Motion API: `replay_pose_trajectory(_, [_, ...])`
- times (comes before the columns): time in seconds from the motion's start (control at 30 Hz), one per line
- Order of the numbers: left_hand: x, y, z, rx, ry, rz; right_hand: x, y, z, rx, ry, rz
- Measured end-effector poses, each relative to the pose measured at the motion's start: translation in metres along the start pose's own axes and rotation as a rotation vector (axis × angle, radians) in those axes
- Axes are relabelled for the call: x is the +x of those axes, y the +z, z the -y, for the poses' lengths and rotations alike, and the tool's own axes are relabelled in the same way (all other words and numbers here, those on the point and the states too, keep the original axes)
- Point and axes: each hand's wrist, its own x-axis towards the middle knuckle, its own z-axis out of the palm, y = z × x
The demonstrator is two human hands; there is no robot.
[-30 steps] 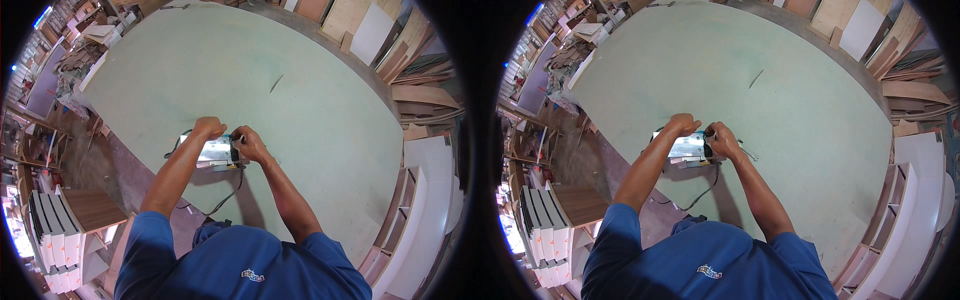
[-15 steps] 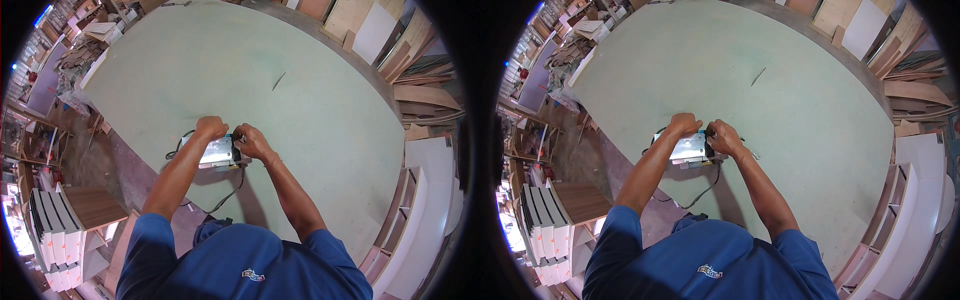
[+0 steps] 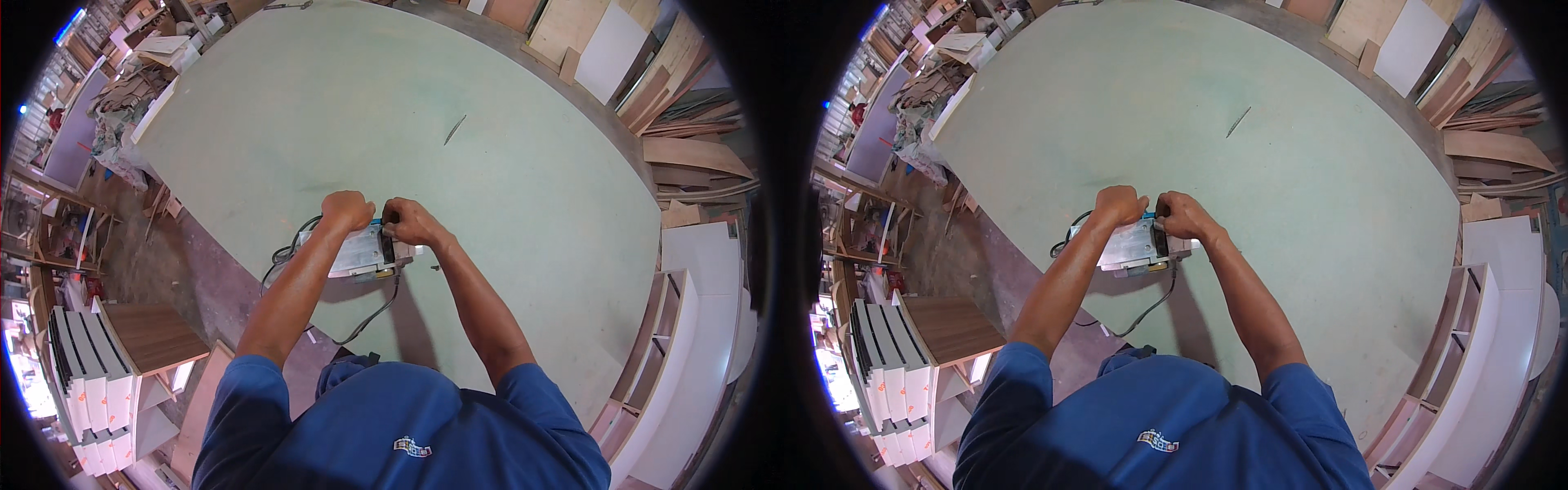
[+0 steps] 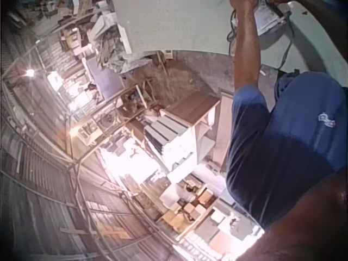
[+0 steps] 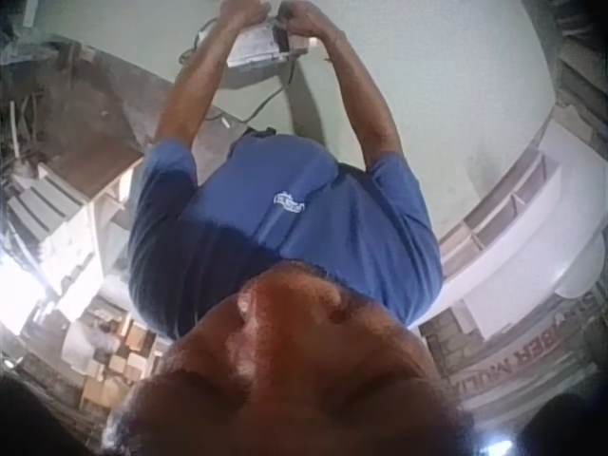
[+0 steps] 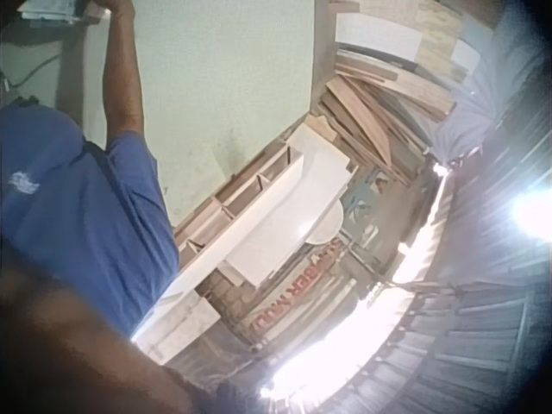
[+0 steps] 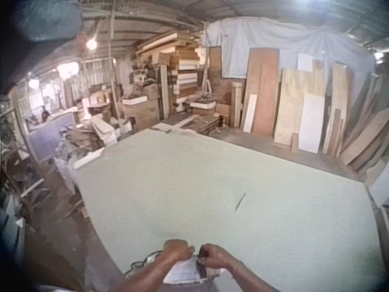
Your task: The person unscrews and removes components from a handheld power planer on a workbench, handling a small circuit board and screws by hand.
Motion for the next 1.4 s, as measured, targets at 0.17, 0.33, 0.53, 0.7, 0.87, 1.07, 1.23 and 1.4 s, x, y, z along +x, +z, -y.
replay_pose_trajectory(0.17, [-0.002, 0.000, 0.002, 0.012, 0.002, -0.013, 0.009, -0.013, 0.004, -0.038, -0.030, 0.135])
replay_pose_trajectory(0.33, [-0.001, -0.001, 0.000, 0.012, -0.007, -0.005, 0.017, -0.018, 0.001, 0.027, 0.001, 0.173])
replay_pose_trajectory(0.53, [0.001, -0.002, 0.002, 0.004, -0.008, 0.018, 0.023, -0.019, 0.001, 0.085, 0.053, 0.249])
replay_pose_trajectory(0.7, [0.004, -0.003, 0.001, 0.031, 0.005, 0.022, 0.031, -0.020, -0.009, 0.112, 0.091, 0.304])
replay_pose_trajectory(0.87, [0.004, -0.004, 0.004, 0.025, 0.010, 0.034, 0.035, -0.019, -0.011, 0.263, 0.094, 0.315])
replay_pose_trajectory(1.07, [0.003, -0.004, 0.001, 0.033, 0.026, 0.025, 0.026, -0.027, -0.035, 0.329, 0.116, 0.309])
replay_pose_trajectory(1.23, [0.002, -0.010, -0.002, 0.046, 0.003, 0.067, -0.024, -0.030, -0.069, 0.625, 0.254, 0.144])
replay_pose_trajectory(1.4, [0.002, -0.008, 0.001, 0.049, 0.003, 0.063, -0.089, -0.023, -0.106, 0.965, 0.328, -0.191])
